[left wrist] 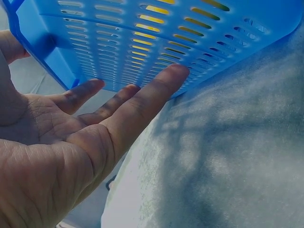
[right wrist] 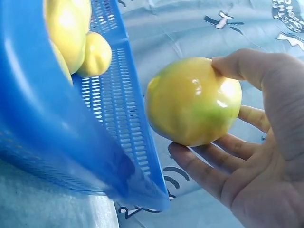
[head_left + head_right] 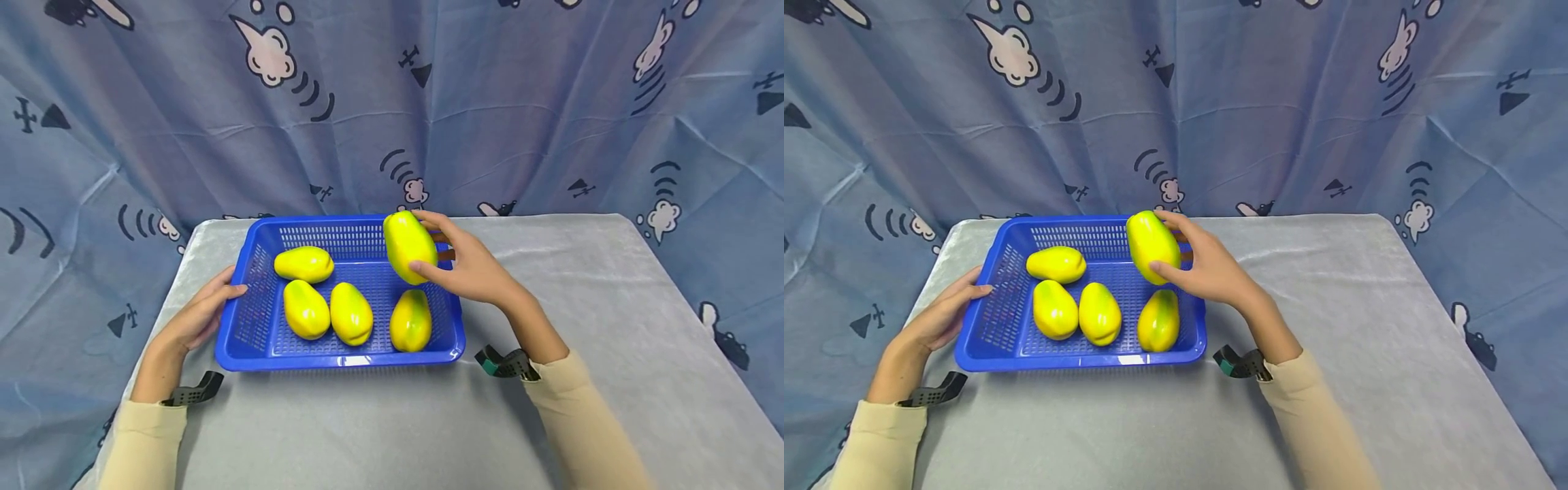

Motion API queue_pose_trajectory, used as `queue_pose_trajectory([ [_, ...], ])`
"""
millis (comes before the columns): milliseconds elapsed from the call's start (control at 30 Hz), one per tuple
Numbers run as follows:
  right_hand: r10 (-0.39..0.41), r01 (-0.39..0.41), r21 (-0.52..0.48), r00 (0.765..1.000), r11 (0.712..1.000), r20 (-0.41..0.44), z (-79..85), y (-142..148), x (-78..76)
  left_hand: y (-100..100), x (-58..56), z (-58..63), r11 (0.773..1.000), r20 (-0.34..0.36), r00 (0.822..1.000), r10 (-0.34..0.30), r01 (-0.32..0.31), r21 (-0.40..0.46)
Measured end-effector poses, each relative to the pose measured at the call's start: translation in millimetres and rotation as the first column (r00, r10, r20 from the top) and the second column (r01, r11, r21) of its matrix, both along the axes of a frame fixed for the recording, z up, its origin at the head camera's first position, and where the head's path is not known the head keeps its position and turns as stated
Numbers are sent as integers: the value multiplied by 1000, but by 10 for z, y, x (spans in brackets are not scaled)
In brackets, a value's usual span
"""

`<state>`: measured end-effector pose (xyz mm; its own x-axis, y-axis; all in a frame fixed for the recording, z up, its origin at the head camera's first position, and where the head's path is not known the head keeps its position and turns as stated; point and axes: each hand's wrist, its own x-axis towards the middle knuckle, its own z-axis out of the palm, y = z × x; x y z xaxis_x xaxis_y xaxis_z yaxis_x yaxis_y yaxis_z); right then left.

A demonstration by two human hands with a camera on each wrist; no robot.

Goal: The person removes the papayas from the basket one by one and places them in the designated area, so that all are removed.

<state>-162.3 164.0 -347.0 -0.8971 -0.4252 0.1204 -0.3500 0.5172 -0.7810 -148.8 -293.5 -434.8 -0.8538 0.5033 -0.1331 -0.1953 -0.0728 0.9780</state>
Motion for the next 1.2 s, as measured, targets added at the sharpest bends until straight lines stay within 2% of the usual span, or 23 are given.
queue_pose_trajectory([
  [267, -112, 105, -82, 989, 991, -98, -16, 242, 118, 35, 11, 21, 1000, -2, 1000, -1, 1, -24],
  [400, -173, 162, -100, 978, 982, -119, -57, 356, 146, 41, -18, 29, 999, -4, 1000, 6, -6, -40],
  [600, -243, 231, -112, 964, 966, -109, -101, 487, 198, 58, -48, 29, 999, -12, 1000, 5, -5, -52],
  [833, -280, 266, -142, 956, 954, -90, -133, 583, 234, 48, -37, 23, 998, -14, 1000, 17, -18, -55],
  [1200, -355, 345, -148, 934, 927, -45, -315, 719, 323, 13, 3, 4, 996, -14, 999, 34, -35, -76],
])
